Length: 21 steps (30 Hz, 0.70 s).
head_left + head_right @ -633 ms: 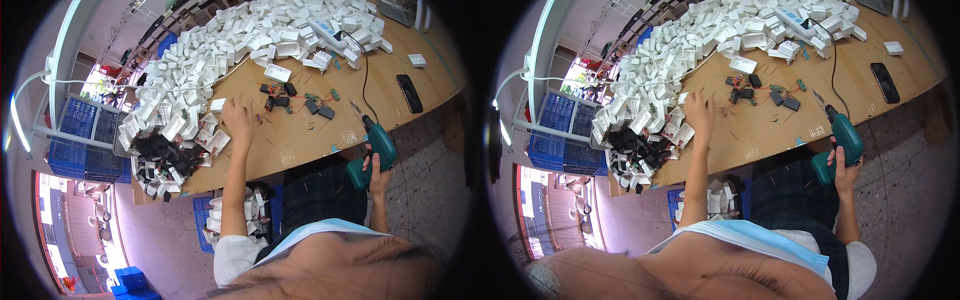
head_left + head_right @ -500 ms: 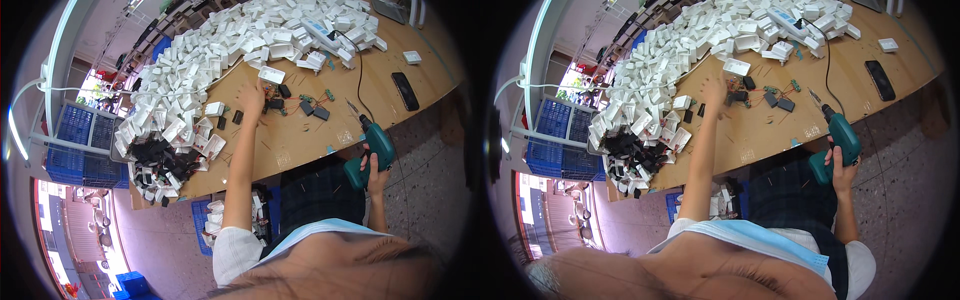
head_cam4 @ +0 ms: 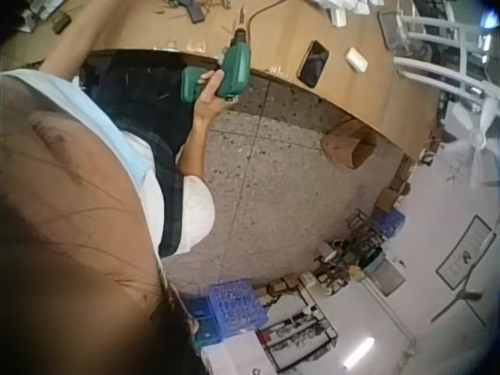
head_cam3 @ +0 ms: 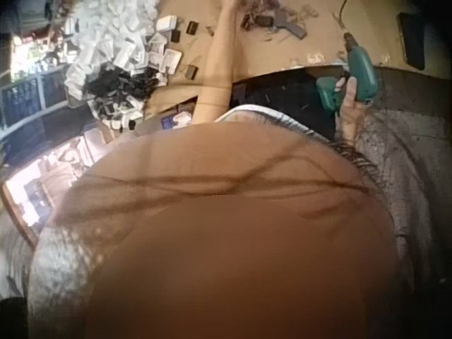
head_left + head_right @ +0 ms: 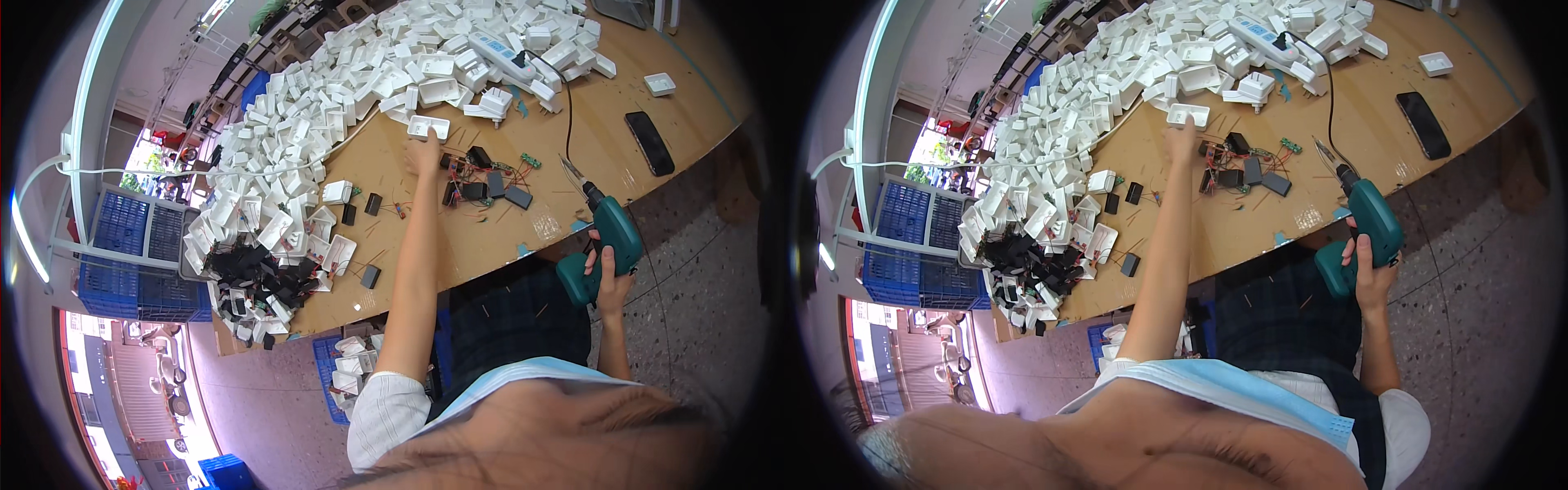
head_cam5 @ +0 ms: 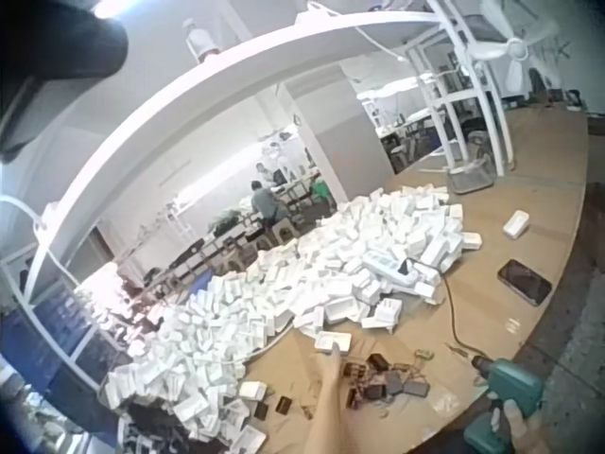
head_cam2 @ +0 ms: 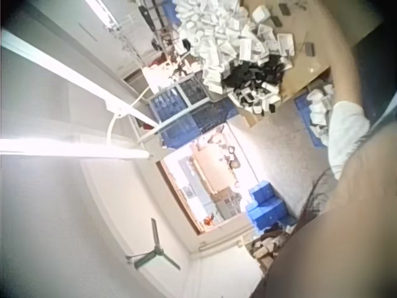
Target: Assembling electronic circuit boards into plastic housings and securing them with screws using an electric screwdriver.
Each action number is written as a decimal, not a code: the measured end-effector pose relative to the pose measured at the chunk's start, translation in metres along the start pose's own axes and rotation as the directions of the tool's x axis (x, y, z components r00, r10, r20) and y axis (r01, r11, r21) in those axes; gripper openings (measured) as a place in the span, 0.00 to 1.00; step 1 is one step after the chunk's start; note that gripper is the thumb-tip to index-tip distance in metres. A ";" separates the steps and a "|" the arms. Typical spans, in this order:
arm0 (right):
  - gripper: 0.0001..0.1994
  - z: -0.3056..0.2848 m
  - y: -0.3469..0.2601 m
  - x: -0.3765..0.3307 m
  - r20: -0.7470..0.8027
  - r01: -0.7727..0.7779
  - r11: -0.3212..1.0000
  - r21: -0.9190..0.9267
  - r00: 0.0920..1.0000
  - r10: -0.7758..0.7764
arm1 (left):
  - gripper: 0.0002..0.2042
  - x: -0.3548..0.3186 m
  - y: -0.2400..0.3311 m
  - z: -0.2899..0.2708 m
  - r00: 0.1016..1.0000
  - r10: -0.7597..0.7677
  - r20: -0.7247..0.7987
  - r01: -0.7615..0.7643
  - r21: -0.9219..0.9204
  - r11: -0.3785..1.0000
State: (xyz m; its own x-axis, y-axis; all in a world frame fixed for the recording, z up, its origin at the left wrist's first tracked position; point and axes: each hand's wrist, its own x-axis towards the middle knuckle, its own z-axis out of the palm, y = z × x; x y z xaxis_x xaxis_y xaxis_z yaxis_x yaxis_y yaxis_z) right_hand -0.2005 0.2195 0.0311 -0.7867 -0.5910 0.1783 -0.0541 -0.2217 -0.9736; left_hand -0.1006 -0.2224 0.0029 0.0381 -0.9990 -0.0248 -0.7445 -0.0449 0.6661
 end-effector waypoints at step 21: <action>0.20 -0.001 0.008 -0.006 0.105 0.012 1.000 -0.016 0.994 -0.010 | 0.19 -0.173 -0.072 -0.103 0.497 0.839 0.221 -0.846 -0.092 0.525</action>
State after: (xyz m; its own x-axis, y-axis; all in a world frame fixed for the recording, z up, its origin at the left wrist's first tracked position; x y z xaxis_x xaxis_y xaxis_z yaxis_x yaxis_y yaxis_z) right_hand -0.1971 0.2217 0.0219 -0.7174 -0.6666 0.2024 -0.0736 -0.2163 -0.9735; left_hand 0.0153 -0.0460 0.0361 -0.7531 -0.5357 0.3818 -0.3618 0.8221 0.4397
